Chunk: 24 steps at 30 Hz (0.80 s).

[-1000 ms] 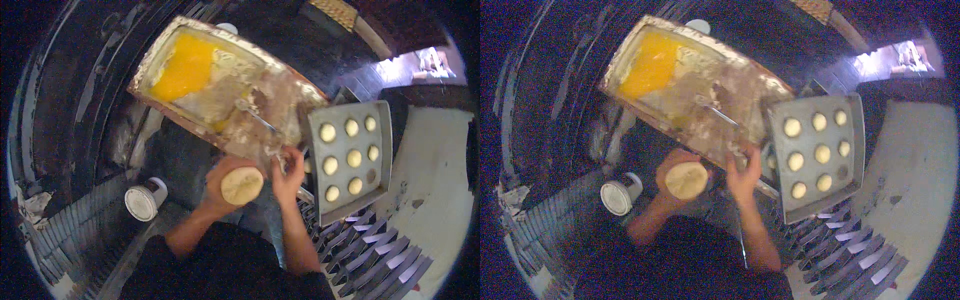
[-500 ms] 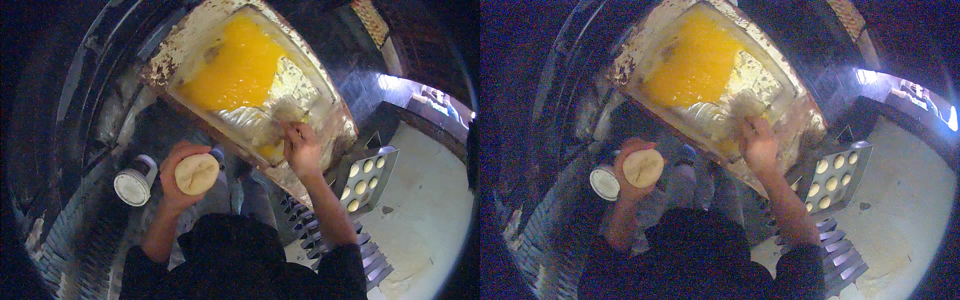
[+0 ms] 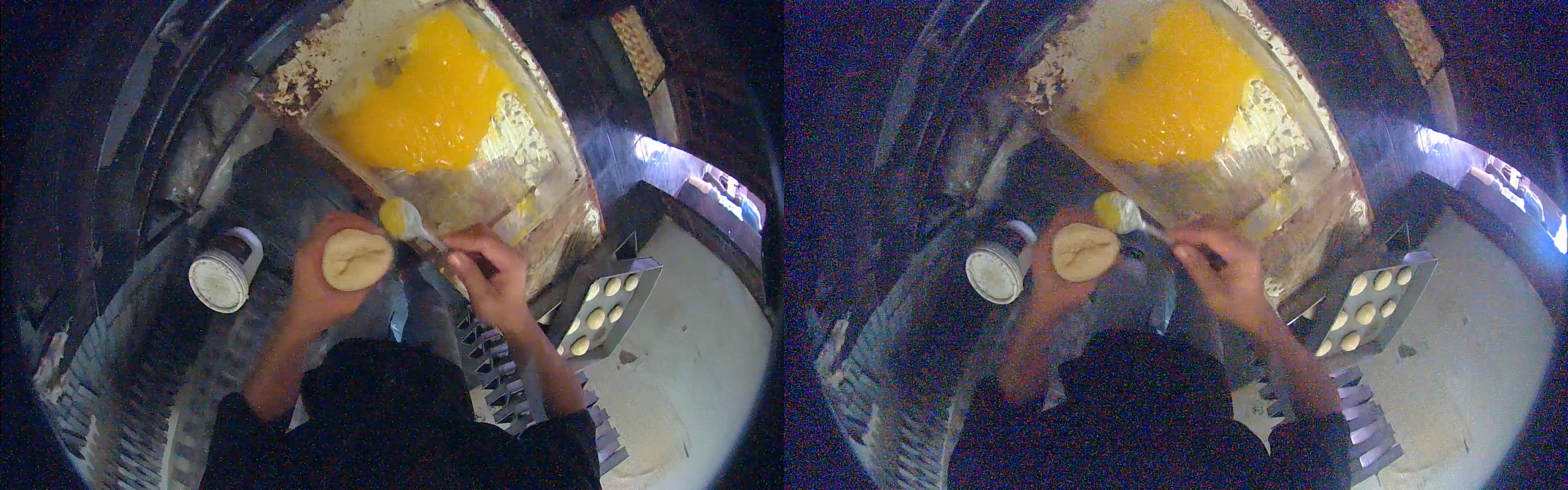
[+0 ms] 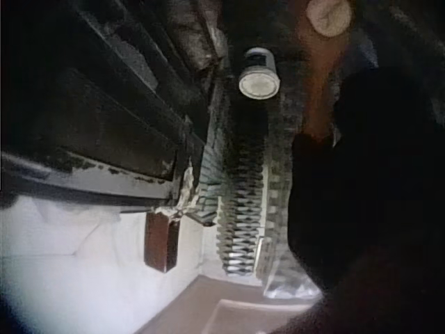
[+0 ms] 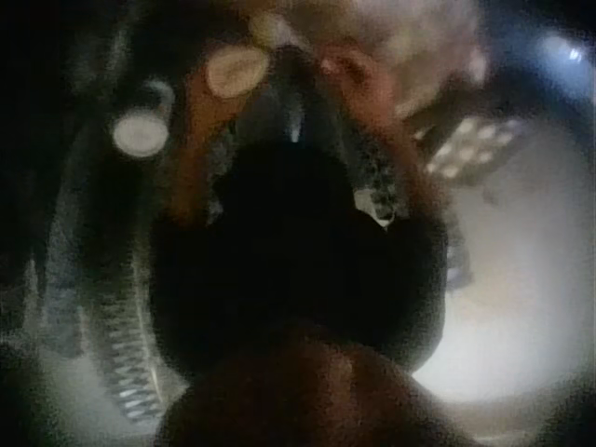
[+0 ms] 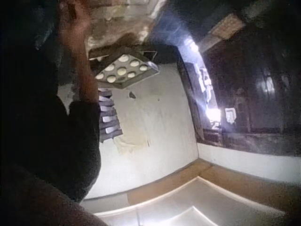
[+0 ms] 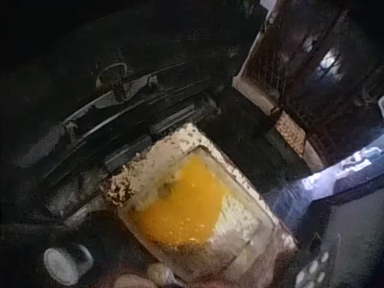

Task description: The person scoops a yellow mixture from a tray with a spoon and places it into small dough pieces. They roll the dough into balls and arrange them on a metal baking tray. The process is repeated multiple times.

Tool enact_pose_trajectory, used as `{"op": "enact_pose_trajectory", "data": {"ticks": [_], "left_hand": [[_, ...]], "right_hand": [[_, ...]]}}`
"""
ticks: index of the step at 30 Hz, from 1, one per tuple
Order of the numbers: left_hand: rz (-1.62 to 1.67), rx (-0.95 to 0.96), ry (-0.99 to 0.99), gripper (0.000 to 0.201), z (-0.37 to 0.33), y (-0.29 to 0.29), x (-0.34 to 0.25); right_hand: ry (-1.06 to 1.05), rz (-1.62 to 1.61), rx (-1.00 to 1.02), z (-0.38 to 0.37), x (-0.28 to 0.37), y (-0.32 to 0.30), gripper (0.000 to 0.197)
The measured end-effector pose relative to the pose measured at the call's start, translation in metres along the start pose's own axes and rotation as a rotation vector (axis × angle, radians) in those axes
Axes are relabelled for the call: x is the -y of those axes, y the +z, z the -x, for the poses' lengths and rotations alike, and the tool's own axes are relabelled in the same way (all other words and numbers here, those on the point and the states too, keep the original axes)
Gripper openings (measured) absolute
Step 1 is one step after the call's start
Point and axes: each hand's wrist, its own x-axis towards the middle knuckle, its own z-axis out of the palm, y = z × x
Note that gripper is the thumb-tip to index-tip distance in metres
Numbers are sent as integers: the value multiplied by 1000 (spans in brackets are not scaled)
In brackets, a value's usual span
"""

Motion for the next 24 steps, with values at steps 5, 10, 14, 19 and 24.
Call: {"op": "enact_pose_trajectory", "data": {"ticks": [5, 10, 14, 19, 24], "left_hand": [[299, 47, -29, 47, -12, 38, -58], [234, 17, 152, 43, -8, 46, -47], [125, 57, 220, 42, -10, 44, -54], [-106, 94, 295, 40, -4, 32, -57], [-157, 153, 332, 40, 6, 39, -73]], "right_hand": [[-261, 312, -186, 24, 42, 0, 17], [-304, 636, -341, 75, 4, -4, 27], [-277, 793, -279, 67, 34, -11, 27], [-359, 713, -304, 87, -46, -15, 20], [-27, 752, -847, 116, -162, -36, 10]]}}
